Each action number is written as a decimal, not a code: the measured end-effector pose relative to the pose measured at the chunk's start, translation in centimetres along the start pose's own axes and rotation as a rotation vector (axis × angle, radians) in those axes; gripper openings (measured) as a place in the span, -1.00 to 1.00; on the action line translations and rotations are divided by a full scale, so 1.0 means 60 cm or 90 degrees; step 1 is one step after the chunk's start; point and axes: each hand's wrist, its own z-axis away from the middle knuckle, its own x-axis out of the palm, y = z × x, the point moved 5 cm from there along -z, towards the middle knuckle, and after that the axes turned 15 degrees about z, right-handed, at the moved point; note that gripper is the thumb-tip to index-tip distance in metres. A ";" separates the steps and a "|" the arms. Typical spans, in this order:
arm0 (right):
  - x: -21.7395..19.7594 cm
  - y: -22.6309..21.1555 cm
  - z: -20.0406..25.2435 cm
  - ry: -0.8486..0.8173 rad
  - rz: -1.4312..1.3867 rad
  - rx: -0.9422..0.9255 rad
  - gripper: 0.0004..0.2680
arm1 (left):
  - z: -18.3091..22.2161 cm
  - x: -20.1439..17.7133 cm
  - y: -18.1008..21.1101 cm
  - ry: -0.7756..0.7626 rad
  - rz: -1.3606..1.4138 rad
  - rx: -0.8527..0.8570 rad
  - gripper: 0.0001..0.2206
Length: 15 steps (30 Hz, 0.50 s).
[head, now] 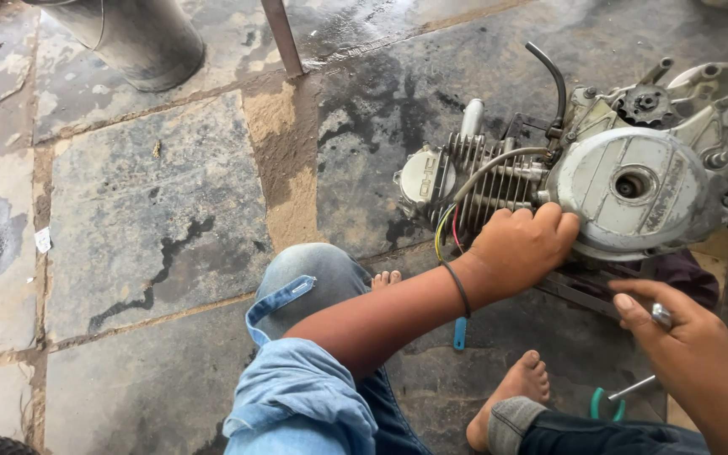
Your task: Repair or assemble a motorcycle engine by manipulating bolts and components with tools.
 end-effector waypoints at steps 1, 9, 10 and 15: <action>-0.001 0.002 0.001 0.000 0.003 -0.002 -0.79 | 0.001 -0.008 -0.003 0.003 0.000 -0.002 -0.90; -0.003 0.020 0.017 0.033 0.071 -0.030 -0.77 | 0.013 -0.003 -0.022 -0.007 0.031 0.067 -0.74; 0.000 0.023 0.019 0.030 0.071 -0.029 -0.77 | 0.014 0.002 -0.021 -0.009 0.031 0.065 -0.74; 0.001 0.021 0.023 0.006 0.066 -0.028 -0.74 | 0.014 0.032 -0.040 -0.001 0.363 -0.181 -0.79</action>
